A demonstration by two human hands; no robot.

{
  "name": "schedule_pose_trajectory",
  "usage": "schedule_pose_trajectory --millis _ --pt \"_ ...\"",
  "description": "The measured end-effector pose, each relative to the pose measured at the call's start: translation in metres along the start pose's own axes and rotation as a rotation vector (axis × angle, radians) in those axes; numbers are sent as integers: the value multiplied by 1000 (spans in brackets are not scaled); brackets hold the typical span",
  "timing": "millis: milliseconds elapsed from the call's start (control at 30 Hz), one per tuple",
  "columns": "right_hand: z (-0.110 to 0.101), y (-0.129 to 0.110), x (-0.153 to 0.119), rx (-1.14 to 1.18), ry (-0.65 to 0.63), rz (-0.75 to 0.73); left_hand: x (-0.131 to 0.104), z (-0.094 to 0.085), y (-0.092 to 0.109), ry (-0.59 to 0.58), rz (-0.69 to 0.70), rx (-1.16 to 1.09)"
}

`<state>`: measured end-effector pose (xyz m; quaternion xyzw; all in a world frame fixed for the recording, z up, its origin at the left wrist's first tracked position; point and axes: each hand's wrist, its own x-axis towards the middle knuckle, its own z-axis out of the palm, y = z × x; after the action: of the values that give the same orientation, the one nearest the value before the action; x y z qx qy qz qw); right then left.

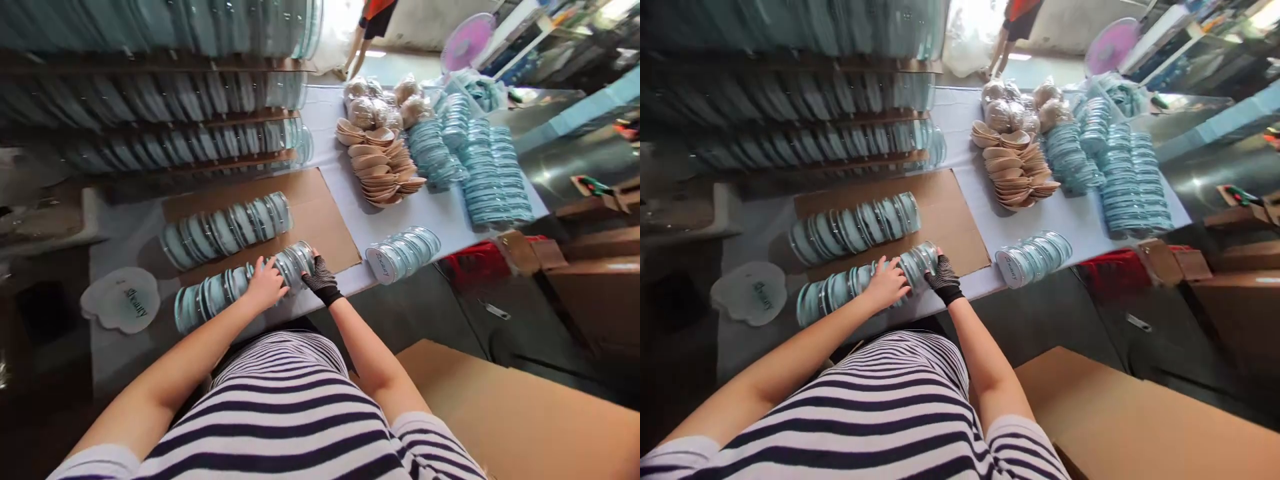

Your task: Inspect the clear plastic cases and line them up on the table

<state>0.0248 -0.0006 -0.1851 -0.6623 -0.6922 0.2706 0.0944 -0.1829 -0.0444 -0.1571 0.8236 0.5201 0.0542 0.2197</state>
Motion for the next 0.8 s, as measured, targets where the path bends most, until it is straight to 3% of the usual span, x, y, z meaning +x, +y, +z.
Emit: schedule_pose_trajectory --millis 100,200,400,533,667,800 --pt "1 6 -11 -1 -2 31 9 3 6 -28 9 83" --pt "-10 18 -19 -5 30 62 21 4 25 -106 11 29" --pt "-86 82 -38 -92 129 136 68 27 99 -337 115 -245" --pt "-124 127 -47 -372 221 333 117 53 135 -510 221 -303" --pt "-127 145 -49 -521 226 361 156 69 142 -529 262 -309" --pt "-121 145 -52 -519 250 351 166 74 136 -536 276 -329"
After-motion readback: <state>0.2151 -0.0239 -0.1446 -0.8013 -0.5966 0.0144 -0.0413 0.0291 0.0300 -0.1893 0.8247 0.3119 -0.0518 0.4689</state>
